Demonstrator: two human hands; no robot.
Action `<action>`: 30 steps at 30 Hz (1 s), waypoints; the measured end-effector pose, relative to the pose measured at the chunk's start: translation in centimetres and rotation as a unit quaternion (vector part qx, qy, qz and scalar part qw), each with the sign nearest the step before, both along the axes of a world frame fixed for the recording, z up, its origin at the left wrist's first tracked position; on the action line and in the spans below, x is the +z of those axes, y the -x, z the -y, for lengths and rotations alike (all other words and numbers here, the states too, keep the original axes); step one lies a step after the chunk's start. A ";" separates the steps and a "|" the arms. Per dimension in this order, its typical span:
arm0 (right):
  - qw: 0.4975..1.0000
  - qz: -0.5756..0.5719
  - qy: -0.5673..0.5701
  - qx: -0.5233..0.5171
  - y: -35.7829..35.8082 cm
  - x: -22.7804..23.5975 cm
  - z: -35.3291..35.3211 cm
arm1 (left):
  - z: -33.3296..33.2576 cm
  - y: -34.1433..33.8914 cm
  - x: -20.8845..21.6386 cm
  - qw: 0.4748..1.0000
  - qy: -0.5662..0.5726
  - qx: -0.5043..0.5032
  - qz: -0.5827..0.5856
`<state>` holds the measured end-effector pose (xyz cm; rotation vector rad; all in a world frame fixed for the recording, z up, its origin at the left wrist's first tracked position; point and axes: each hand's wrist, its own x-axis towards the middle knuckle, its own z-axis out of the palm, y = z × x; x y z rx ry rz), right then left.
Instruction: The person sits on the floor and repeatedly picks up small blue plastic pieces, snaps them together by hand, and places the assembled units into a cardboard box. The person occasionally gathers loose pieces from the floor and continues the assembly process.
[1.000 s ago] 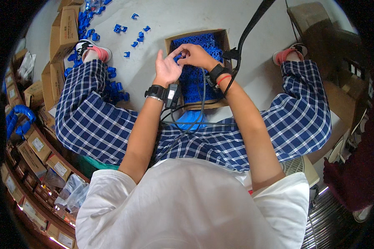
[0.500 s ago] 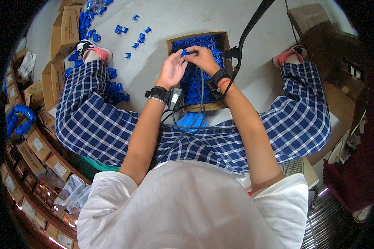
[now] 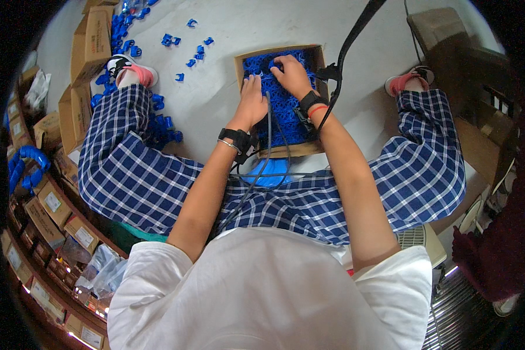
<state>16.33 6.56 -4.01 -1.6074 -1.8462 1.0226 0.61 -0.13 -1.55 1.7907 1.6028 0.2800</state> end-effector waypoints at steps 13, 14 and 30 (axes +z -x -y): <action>0.981 0.116 -0.042 0.151 0.7 -1.4 0.1 | 0.3 -0.8 -2.1 0.997 0.003 -0.013 -0.070; 0.980 0.118 -0.037 0.156 0.8 -1.4 0.1 | 0.3 -0.7 -2.4 0.997 -0.011 -0.014 -0.073; 0.988 0.087 -0.023 0.130 1.9 -1.0 0.5 | 0.9 -0.3 -3.1 0.990 -0.005 -0.054 -0.129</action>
